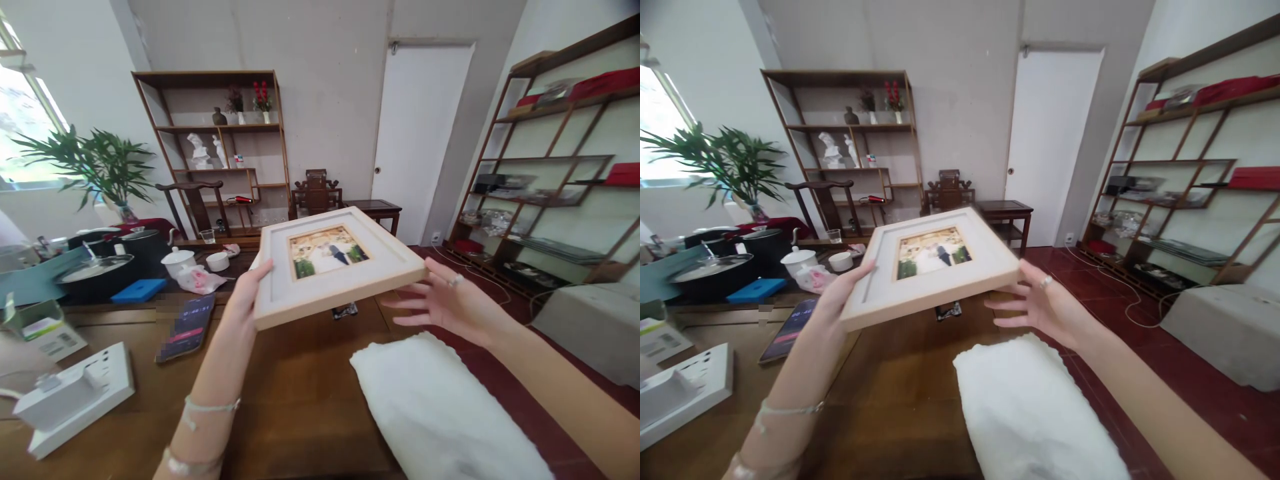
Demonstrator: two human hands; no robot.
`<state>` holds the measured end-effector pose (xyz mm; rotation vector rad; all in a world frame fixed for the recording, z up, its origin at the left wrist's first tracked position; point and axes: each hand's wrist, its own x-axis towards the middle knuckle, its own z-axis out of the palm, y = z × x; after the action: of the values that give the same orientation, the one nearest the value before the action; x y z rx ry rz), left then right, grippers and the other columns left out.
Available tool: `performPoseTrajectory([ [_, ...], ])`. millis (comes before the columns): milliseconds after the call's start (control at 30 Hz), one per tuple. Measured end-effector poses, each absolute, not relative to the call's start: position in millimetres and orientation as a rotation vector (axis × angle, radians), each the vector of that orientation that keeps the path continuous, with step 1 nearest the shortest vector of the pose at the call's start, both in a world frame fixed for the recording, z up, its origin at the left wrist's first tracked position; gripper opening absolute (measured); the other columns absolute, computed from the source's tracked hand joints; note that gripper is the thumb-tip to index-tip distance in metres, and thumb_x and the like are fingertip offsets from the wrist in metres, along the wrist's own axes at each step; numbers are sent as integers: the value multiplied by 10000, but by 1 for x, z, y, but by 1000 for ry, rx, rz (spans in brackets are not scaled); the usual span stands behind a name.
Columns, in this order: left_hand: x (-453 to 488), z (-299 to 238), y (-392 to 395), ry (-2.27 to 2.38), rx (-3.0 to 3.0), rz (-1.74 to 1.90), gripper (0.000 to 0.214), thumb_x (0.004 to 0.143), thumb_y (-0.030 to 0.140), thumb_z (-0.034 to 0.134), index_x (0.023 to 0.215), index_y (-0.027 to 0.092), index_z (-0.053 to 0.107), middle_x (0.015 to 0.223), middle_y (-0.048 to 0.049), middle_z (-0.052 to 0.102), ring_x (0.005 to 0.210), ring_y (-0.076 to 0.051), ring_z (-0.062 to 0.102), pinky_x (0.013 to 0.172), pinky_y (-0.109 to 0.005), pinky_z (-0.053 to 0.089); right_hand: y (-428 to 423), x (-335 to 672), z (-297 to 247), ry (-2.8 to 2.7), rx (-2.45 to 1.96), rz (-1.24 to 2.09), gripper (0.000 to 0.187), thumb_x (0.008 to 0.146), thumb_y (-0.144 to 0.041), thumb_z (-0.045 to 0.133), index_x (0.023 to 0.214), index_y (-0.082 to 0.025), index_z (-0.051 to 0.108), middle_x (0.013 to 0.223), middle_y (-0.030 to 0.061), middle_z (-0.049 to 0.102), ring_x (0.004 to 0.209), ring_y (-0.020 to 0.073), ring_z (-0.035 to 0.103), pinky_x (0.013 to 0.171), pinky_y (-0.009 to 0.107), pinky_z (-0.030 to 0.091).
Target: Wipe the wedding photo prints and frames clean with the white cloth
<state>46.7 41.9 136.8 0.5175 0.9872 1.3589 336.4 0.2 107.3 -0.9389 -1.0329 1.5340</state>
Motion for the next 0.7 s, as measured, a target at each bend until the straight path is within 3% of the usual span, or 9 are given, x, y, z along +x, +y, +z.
performPoseTrajectory([
  [67, 64, 136, 65, 967, 544, 1281, 302, 874, 115, 466, 1146, 39, 573, 768, -125, 732, 617, -203, 710, 640, -293, 590, 24, 335, 113, -808, -898, 1577, 412, 835, -334, 565, 1220, -199, 507, 1131, 148, 639, 976, 351, 631, 800, 603, 500],
  [200, 91, 127, 98, 894, 548, 1191, 271, 847, 117, 516, 1097, 62, 606, 840, -132, 729, 725, -219, 713, 710, -313, 579, 50, 347, 106, -524, -980, 1363, 459, 732, 1, 533, 1180, -95, 501, 1053, 179, 647, 871, 291, 665, 729, 481, 577],
  [367, 113, 91, 103, 833, 346, 1017, 379, 892, 359, 447, 1128, 94, 579, 1079, -174, 658, 972, -277, 655, 747, -360, 566, 57, 380, 84, -377, -977, 1208, 391, 709, 31, 509, 1082, -79, 553, 1021, 168, 637, 745, 245, 665, 628, 412, 610],
  [500, 135, 58, 100, 944, 203, 960, 451, 869, 235, 454, 1270, 33, 407, 1295, -284, 457, 1205, -317, 494, 756, -360, 550, 57, 401, 72, -295, -997, 1154, 378, 725, 19, 464, 1075, -101, 544, 990, 144, 631, 678, 199, 650, 559, 321, 611],
  [600, 151, 47, 108, 978, 169, 1031, 386, 851, 171, 470, 1235, 153, 433, 1360, -173, 419, 1289, -221, 407, 819, -298, 516, 56, 411, 68, -241, -1025, 1132, 365, 728, 7, 436, 1067, -89, 531, 967, 151, 619, 665, 200, 646, 509, 293, 604],
  [700, 161, 47, 120, 1001, 144, 1056, 291, 838, 131, 490, 1118, 206, 488, 1321, -116, 459, 1284, -201, 411, 865, -345, 487, 54, 419, 65, -190, -1053, 1112, 375, 724, -5, 428, 1070, -107, 531, 1010, 151, 610, 681, 199, 646, 509, 293, 606],
])
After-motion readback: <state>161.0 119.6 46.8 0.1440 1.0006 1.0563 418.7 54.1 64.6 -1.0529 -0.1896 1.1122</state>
